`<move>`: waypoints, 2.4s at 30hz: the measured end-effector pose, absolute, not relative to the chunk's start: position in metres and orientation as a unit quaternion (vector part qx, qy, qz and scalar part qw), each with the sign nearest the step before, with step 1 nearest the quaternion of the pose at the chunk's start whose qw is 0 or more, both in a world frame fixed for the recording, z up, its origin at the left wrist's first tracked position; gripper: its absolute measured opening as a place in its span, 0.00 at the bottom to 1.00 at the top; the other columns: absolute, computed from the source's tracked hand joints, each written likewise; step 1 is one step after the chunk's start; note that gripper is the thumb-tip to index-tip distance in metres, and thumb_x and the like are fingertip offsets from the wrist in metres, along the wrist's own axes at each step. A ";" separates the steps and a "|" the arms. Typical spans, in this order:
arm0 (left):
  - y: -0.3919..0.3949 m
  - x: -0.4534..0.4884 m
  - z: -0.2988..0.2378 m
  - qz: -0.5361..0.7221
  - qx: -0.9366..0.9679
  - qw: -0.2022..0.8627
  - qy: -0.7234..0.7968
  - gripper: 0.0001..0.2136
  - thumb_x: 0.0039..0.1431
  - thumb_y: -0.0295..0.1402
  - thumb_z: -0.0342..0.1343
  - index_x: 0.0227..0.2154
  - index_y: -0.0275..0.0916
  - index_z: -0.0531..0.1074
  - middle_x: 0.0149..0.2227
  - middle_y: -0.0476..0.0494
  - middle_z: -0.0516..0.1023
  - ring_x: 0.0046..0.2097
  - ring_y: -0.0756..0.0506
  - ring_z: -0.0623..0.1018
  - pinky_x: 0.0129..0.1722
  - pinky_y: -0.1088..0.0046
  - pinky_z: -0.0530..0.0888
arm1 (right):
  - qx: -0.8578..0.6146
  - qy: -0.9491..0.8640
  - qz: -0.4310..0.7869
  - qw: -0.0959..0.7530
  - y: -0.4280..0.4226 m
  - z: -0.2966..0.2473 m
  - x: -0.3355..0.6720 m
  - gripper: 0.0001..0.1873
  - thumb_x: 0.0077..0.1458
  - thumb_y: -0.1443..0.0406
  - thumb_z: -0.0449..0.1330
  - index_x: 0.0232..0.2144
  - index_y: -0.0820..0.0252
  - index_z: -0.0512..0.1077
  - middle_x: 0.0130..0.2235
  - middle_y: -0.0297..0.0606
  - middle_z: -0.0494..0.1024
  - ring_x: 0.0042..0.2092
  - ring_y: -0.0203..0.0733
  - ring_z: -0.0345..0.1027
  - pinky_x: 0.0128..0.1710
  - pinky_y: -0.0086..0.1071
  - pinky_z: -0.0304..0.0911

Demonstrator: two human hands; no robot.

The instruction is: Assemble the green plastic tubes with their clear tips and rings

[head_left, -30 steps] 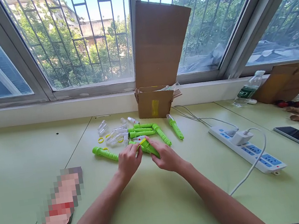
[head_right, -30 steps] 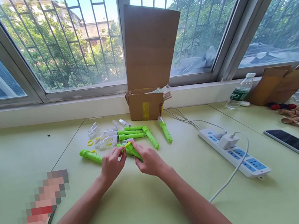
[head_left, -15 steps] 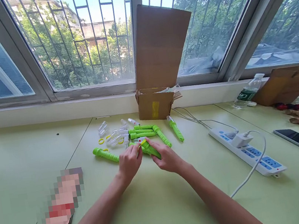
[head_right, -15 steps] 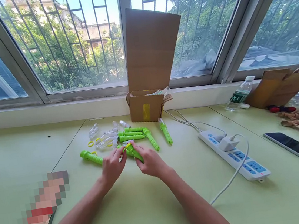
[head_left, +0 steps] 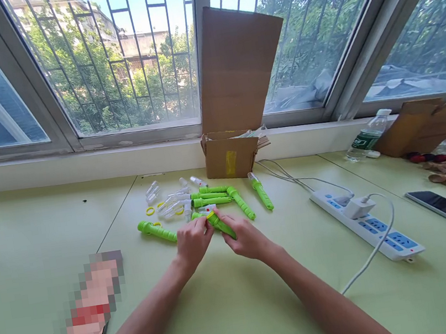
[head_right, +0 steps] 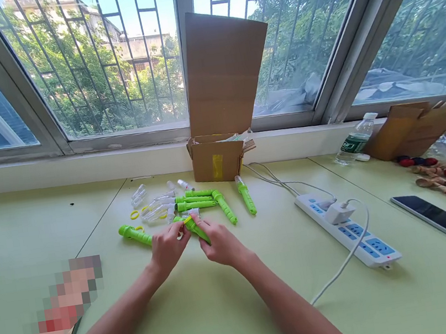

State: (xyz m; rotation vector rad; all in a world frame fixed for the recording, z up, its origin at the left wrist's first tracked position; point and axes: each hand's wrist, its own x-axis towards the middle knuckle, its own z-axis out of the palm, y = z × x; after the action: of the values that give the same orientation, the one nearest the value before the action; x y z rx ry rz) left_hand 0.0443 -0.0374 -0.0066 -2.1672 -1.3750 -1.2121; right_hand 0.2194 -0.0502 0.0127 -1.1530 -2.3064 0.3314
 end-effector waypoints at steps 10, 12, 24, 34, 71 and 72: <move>-0.034 0.044 0.000 -0.373 -0.769 0.209 -0.475 0.07 0.53 0.27 0.52 0.21 0.38 0.66 0.20 0.48 0.72 0.23 0.50 0.72 0.23 0.74 0.60 | -0.435 -0.842 0.119 0.294 -0.049 0.017 0.219 0.37 0.52 0.71 0.52 0.64 0.56 0.49 0.50 0.45 0.71 0.47 0.48 0.68 0.46 0.41 0.65; -0.034 0.045 0.001 -0.373 -0.772 0.213 -0.468 0.07 0.53 0.26 0.52 0.21 0.38 0.66 0.20 0.47 0.72 0.23 0.49 0.72 0.23 0.73 0.60 | -0.436 -0.841 0.116 0.298 -0.049 0.018 0.218 0.37 0.51 0.71 0.52 0.64 0.56 0.49 0.50 0.45 0.71 0.47 0.48 0.68 0.47 0.41 0.65; -0.038 0.045 0.000 -0.363 -0.805 0.238 -0.404 0.10 0.56 0.27 0.50 0.20 0.39 0.66 0.19 0.49 0.70 0.22 0.50 0.71 0.24 0.72 0.60 | -0.433 -0.838 0.119 0.310 -0.048 0.015 0.221 0.40 0.50 0.73 0.52 0.64 0.54 0.46 0.52 0.45 0.69 0.50 0.48 0.67 0.47 0.41 0.66; -0.038 0.045 -0.002 -0.392 -0.775 0.209 -0.450 0.05 0.58 0.31 0.51 0.30 0.39 0.71 0.23 0.50 0.74 0.26 0.50 0.73 0.25 0.73 0.62 | -0.444 -0.842 0.096 0.291 -0.047 0.019 0.228 0.40 0.51 0.69 0.55 0.64 0.60 0.47 0.53 0.48 0.69 0.52 0.52 0.65 0.49 0.44 0.64; -0.044 0.046 -0.004 -0.327 -0.748 0.119 -0.566 0.12 0.63 0.34 0.45 0.29 0.39 0.71 0.22 0.47 0.76 0.25 0.49 0.75 0.23 0.74 0.54 | -0.443 -0.869 0.033 0.217 -0.053 0.019 0.221 0.36 0.55 0.68 0.49 0.64 0.62 0.44 0.49 0.47 0.72 0.46 0.48 0.68 0.42 0.37 0.65; -0.043 0.046 -0.004 -0.322 -0.748 0.116 -0.568 0.12 0.63 0.34 0.45 0.28 0.39 0.71 0.22 0.47 0.77 0.25 0.49 0.75 0.23 0.74 0.54 | -0.443 -0.870 0.033 0.212 -0.053 0.018 0.221 0.36 0.55 0.67 0.49 0.64 0.63 0.45 0.48 0.47 0.72 0.45 0.48 0.68 0.42 0.37 0.64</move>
State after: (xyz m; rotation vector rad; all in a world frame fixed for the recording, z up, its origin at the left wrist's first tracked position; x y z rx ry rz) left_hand 0.0456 -0.0427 -0.0037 -2.1913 -1.6653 -0.9439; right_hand 0.2205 -0.0527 0.0179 -1.2308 -2.4167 0.0903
